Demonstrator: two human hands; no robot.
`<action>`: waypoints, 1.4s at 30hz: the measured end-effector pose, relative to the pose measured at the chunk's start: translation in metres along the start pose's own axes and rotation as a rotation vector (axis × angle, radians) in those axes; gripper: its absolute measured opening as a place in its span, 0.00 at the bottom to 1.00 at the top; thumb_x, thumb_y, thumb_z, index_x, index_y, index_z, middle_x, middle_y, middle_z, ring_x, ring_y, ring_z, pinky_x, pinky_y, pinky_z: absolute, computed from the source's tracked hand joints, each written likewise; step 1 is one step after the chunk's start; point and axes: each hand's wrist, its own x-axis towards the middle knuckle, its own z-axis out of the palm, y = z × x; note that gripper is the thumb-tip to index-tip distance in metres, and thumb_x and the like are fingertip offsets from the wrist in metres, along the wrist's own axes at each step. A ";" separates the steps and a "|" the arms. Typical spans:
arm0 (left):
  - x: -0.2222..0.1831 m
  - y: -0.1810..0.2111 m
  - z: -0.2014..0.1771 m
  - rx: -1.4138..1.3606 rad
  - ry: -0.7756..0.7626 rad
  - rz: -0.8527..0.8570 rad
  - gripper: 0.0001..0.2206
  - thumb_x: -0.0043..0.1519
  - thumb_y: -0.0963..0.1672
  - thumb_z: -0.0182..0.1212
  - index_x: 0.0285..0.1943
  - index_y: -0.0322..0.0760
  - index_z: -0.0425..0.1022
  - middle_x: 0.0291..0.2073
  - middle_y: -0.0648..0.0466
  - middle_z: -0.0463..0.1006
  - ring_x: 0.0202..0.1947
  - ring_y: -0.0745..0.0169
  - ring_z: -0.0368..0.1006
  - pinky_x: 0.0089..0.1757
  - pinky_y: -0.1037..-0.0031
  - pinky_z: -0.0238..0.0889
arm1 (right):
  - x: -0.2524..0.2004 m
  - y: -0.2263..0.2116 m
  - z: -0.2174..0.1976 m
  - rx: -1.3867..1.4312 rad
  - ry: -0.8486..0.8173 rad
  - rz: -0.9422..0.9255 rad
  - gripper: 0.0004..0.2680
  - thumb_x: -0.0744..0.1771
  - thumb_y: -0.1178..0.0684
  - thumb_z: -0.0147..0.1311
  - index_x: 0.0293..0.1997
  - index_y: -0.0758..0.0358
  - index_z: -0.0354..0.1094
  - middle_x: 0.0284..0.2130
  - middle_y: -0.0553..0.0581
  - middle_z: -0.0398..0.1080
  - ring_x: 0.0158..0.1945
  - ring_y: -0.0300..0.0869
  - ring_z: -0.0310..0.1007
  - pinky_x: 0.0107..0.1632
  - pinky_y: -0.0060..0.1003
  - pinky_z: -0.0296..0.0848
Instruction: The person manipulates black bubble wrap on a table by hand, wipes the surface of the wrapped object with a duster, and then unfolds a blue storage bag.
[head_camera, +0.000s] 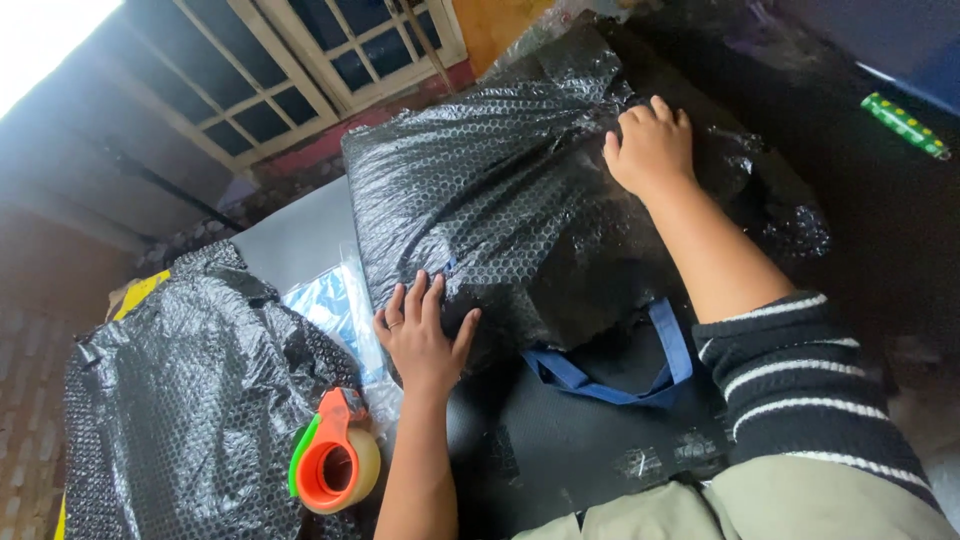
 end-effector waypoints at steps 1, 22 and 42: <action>0.000 0.000 0.000 0.001 0.007 -0.004 0.29 0.61 0.60 0.58 0.67 0.49 0.73 0.67 0.54 0.72 0.68 0.44 0.62 0.60 0.44 0.47 | 0.000 -0.003 -0.010 -0.001 0.005 -0.006 0.17 0.71 0.43 0.44 0.54 0.67 0.74 0.56 0.64 0.73 0.69 0.61 0.60 0.62 0.63 0.60; -0.003 -0.002 0.009 -0.051 -0.042 -0.047 0.30 0.60 0.61 0.61 0.68 0.52 0.70 0.66 0.55 0.70 0.69 0.46 0.57 0.62 0.45 0.37 | -0.003 0.011 0.028 0.105 0.119 -0.084 0.14 0.69 0.49 0.48 0.57 0.54 0.77 0.57 0.54 0.74 0.74 0.52 0.56 0.67 0.68 0.56; -0.002 -0.001 0.009 -0.051 -0.054 -0.066 0.30 0.60 0.61 0.60 0.67 0.52 0.71 0.67 0.54 0.69 0.69 0.47 0.56 0.62 0.46 0.35 | 0.019 0.020 0.017 0.390 -0.243 0.123 0.22 0.70 0.44 0.47 0.72 0.15 0.54 0.63 0.54 0.66 0.77 0.52 0.47 0.73 0.68 0.30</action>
